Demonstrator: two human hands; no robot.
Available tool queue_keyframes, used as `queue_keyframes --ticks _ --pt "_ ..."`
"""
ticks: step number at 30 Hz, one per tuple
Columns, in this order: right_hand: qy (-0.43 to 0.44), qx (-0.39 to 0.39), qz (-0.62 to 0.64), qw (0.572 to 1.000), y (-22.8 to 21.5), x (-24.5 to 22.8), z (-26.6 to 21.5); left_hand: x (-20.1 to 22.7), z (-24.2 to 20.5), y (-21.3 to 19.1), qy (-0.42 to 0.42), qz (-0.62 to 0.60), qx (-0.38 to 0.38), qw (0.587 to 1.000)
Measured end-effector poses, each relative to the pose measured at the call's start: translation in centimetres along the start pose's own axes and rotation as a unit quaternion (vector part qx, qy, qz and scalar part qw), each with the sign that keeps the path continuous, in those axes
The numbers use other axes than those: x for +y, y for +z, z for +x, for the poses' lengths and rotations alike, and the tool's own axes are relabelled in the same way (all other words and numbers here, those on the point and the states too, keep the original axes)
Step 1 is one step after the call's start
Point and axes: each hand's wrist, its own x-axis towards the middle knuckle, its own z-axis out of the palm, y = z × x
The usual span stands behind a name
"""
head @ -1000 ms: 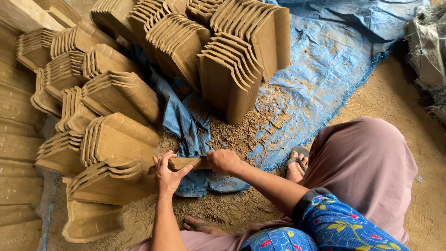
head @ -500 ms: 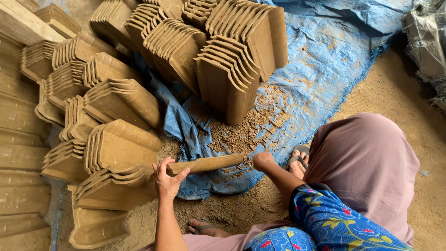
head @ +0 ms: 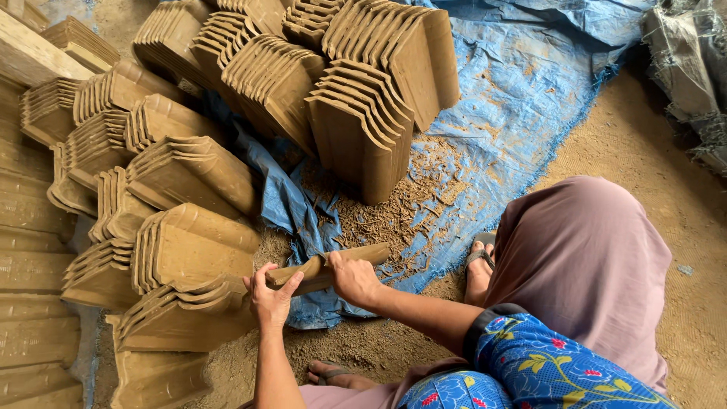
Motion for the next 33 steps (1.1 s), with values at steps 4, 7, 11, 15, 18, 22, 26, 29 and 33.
queue_keyframes --ticks 4,7,11,15,18,22,26,29,33 --pt "0.009 -0.028 0.012 1.0 1.5 2.5 0.1 1.5 -0.8 -1.1 0.025 -0.017 0.007 1.0" --pt "0.053 -0.043 0.012 0.998 2.7 5.0 0.5 1.3 -1.0 -1.5 0.029 -0.014 0.015 0.999" --pt "0.146 -0.05 0.009 0.988 3.9 8.4 1.3 0.0 -0.6 -1.0 0.041 -0.012 0.02 0.999" --pt "0.178 -0.051 0.015 0.983 3.7 10.5 1.2 -0.4 -0.4 -0.6 0.033 -0.018 0.008 0.999" --pt "0.221 -0.043 0.025 0.974 4.5 12.4 1.4 0.0 -0.4 -0.8 0.022 -0.021 0.004 1.0" --pt "0.271 -0.041 0.07 0.959 6.5 16.8 2.0 -0.4 -0.4 -0.7 0.02 -0.006 0.001 1.0" --pt "0.294 -0.074 0.024 0.953 7.0 18.0 1.4 -0.2 -0.4 -0.8 0.018 -0.005 -0.004 1.0" --pt "0.304 -0.034 0.092 0.948 5.8 16.0 0.8 -0.1 -0.1 -0.9 0.005 -0.009 -0.007 1.0" --pt "0.289 0.032 0.202 0.935 1.6 10.5 -0.1 -1.2 0.0 -0.5 0.013 -0.001 -0.008 1.0"
